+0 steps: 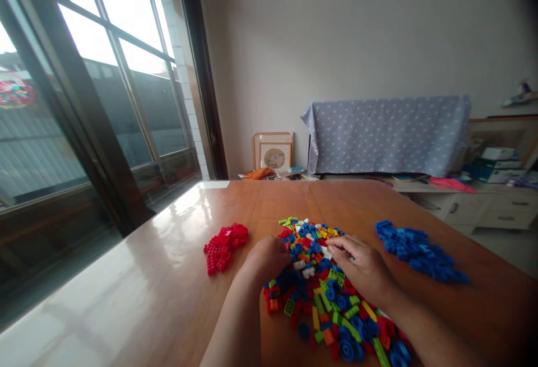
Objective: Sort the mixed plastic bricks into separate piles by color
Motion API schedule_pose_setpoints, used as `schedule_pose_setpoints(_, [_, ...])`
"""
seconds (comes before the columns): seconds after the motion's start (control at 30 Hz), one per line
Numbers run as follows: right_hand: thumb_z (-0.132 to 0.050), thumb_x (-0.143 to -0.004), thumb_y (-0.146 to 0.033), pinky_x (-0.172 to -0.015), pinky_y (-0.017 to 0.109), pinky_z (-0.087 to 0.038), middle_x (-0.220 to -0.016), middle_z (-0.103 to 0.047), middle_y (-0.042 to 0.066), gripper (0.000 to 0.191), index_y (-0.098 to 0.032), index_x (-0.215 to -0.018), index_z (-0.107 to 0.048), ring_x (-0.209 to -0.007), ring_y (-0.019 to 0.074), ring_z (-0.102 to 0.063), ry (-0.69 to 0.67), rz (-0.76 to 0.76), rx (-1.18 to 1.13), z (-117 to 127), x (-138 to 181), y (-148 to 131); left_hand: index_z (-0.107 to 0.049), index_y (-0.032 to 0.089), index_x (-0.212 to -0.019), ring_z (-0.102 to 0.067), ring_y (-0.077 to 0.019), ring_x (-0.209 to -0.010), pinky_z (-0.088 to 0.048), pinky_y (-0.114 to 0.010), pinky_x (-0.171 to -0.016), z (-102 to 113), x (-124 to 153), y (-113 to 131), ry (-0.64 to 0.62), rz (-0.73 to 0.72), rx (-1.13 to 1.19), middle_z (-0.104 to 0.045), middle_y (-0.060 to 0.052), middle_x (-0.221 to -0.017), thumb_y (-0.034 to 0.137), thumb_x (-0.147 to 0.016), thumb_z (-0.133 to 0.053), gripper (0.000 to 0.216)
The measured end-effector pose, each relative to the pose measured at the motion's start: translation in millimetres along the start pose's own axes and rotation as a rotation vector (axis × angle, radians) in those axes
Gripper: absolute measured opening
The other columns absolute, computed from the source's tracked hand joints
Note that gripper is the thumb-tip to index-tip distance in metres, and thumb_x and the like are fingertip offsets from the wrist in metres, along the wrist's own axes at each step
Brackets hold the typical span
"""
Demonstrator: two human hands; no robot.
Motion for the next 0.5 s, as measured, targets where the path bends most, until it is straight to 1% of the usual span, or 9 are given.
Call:
schedule_pose_setpoints(0.03, [-0.050, -0.096, -0.037, -0.084, 0.033, -0.050, -0.099, -0.070, 0.004, 0.021, -0.026, -0.099, -0.068, -0.095, 0.0216, -0.064, 0.002, -0.003, -0.003, 0, 0, 0, -0.063, 0.018, -0.066, -0.044, -0.0112, -0.052, -0.028, -0.024, -0.051, 0, -3, -4, 0.053, 0.005, 0.119, -0.053, 0.002, -0.056, 0.030, -0.069, -0.064, 0.012])
schedule_pose_setpoints(0.1, [-0.050, -0.096, -0.037, -0.084, 0.033, -0.050, -0.099, -0.070, 0.004, 0.021, -0.026, -0.099, -0.068, -0.095, 0.0213, -0.064, 0.005, -0.007, -0.008, 1, 0, 0, -0.062, 0.016, -0.069, -0.046, -0.0109, -0.055, -0.031, -0.022, -0.051, 4, -10, -12, 0.209, 0.038, 0.414, -0.054, 0.002, -0.059, 0.032, -0.072, -0.066, 0.017])
schedule_pose_setpoints(0.17, [-0.050, -0.096, -0.037, -0.084, 0.033, -0.050, -0.098, -0.070, 0.004, 0.021, -0.025, -0.099, -0.068, -0.095, 0.0213, -0.064, 0.004, 0.000, -0.008, 1, 0, 0, -0.060, 0.016, -0.073, -0.051, -0.0105, -0.059, -0.036, -0.021, -0.054, 9, -16, -21, 0.372, 0.088, 0.791, -0.057, 0.001, -0.066, 0.033, -0.072, -0.070, 0.020])
schedule_pose_setpoints(0.2, [-0.050, -0.095, -0.036, -0.085, 0.033, -0.050, -0.098, -0.070, 0.004, 0.021, -0.025, -0.099, -0.068, -0.095, 0.0214, -0.064, 0.004, 0.005, -0.006, 1, 0, -1, -0.059, 0.015, -0.074, -0.053, -0.0102, -0.060, -0.039, -0.020, -0.056, 12, -18, -26, 0.437, 0.131, 1.023, -0.059, 0.000, -0.069, 0.032, -0.072, -0.072, 0.021])
schedule_pose_setpoints(0.27, [-0.051, -0.095, -0.036, -0.085, 0.034, -0.050, -0.098, -0.070, 0.004, 0.021, -0.025, -0.099, -0.069, -0.095, 0.0218, -0.064, 0.004, 0.012, -0.002, 1, 0, -2, -0.057, 0.016, -0.077, -0.055, -0.0096, -0.061, -0.043, -0.020, -0.058, 14, -23, -35, 0.514, 0.251, 1.462, -0.059, -0.001, -0.072, 0.027, -0.074, -0.072, 0.019])
schedule_pose_setpoints(0.3, [-0.051, -0.095, -0.036, -0.085, 0.034, -0.050, -0.098, -0.070, 0.005, 0.021, -0.025, -0.099, -0.069, -0.095, 0.0219, -0.064, 0.007, 0.013, 0.000, 2, 0, -3, -0.057, 0.016, -0.078, -0.056, -0.0095, -0.060, -0.045, -0.020, -0.058, 14, -25, -39, 0.528, 0.312, 1.620, -0.058, -0.002, -0.072, 0.026, -0.077, -0.070, 0.016])
schedule_pose_setpoints(0.33, [-0.051, -0.095, -0.036, -0.085, 0.034, -0.050, -0.098, -0.070, 0.005, 0.021, -0.025, -0.098, -0.068, -0.095, 0.0220, -0.064, 0.010, 0.013, 0.001, 2, -1, -3, -0.056, 0.017, -0.078, -0.056, -0.0096, -0.060, -0.046, -0.020, -0.057, 15, -26, -42, 0.539, 0.363, 1.721, -0.058, -0.002, -0.071, 0.025, -0.080, -0.066, 0.013])
schedule_pose_setpoints(0.37, [-0.051, -0.095, -0.036, -0.084, 0.034, -0.050, -0.098, -0.070, 0.005, 0.021, -0.025, -0.098, -0.068, -0.095, 0.0218, -0.064, 0.010, 0.013, 0.002, 2, -1, -3, -0.055, 0.017, -0.079, -0.056, -0.0098, -0.059, -0.046, -0.020, -0.057, 15, -28, -45, 0.551, 0.397, 1.771, -0.057, -0.002, -0.071, 0.023, -0.084, -0.062, 0.010])
schedule_pose_setpoints(0.5, [-0.051, -0.095, -0.036, -0.083, 0.033, -0.050, -0.098, -0.070, 0.004, 0.021, -0.025, -0.099, -0.068, -0.094, 0.0212, -0.064, 0.015, 0.007, 0.001, 3, -1, -1, -0.050, 0.019, -0.081, -0.056, -0.0102, -0.060, -0.048, -0.020, -0.056, 16, -32, -55, 0.584, 0.435, 1.811, -0.056, -0.002, -0.075, 0.018, -0.090, -0.048, 0.009])
Point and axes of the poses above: each hand's wrist, its own x-axis away from the middle knuckle, its own z-axis out of the back of the hand, y = z × x, the point moved 3 cm from there along -x, towards the middle knuckle
